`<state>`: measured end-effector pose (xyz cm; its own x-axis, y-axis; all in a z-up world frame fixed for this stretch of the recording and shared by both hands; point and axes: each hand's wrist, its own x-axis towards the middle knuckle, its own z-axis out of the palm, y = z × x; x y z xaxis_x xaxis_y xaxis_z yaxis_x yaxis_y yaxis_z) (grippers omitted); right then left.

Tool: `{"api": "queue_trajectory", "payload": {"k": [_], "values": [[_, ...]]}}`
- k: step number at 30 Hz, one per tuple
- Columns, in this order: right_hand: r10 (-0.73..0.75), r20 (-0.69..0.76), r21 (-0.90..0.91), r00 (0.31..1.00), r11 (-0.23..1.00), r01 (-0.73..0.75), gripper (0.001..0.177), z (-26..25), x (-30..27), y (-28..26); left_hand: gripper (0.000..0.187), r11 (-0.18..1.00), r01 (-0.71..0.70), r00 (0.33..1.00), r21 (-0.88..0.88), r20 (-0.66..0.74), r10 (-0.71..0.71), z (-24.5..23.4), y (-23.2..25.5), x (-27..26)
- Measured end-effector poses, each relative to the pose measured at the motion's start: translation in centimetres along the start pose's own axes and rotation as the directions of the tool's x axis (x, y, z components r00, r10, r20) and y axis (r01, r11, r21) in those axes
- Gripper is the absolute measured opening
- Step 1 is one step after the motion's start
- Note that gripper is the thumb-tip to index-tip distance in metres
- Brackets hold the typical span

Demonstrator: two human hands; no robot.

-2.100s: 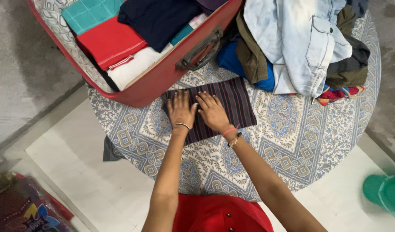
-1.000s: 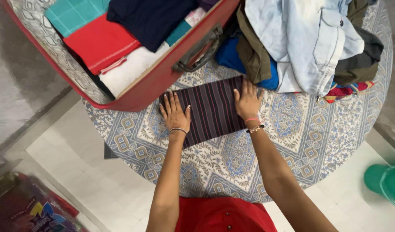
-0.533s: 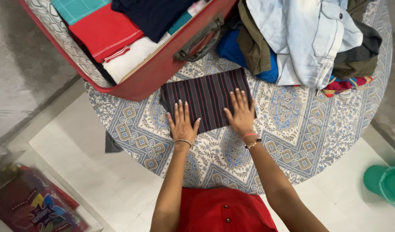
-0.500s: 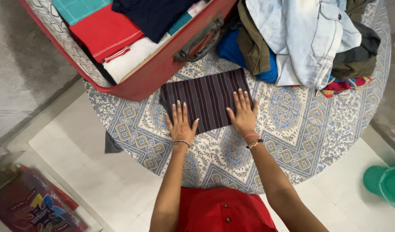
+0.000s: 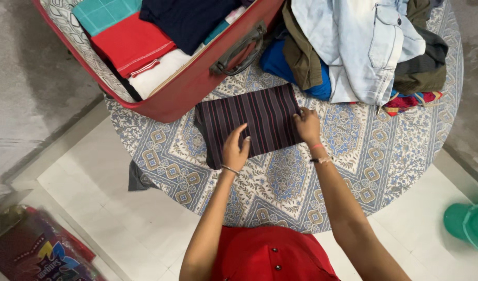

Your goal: The person folds a shirt and a pair of jeans by hand on a table and places them into an open suitcase.

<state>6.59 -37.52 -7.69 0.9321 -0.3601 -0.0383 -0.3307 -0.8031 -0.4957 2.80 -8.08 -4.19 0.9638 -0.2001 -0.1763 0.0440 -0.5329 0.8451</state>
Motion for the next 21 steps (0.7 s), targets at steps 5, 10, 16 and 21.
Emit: {"api": "queue_trajectory", "payload": {"k": [5,10,16,21], "values": [[0.199,0.514,0.533,0.834,0.688,-0.493,0.058,-2.8,2.6,-2.2,0.070,0.585,0.277,0.960,-0.762,0.252,-0.126,1.5,0.7,4.1],[0.048,0.588,0.663,0.808,0.543,-0.515,0.070,-5.6,1.1,-7.4,0.072,0.489,0.329,0.944,-0.808,0.282,-0.170,1.0,0.5,4.0],[-0.093,0.590,0.708,0.802,0.538,-0.458,0.078,-6.5,-0.8,-13.5,0.079,0.423,0.357,0.933,-0.832,0.303,-0.193,0.5,0.1,4.7],[-0.192,0.603,0.715,0.775,0.560,-0.418,0.080,-4.3,-2.8,-17.8,0.085,0.352,0.422,0.906,-0.836,0.380,-0.184,0.6,-1.7,5.4]]}}
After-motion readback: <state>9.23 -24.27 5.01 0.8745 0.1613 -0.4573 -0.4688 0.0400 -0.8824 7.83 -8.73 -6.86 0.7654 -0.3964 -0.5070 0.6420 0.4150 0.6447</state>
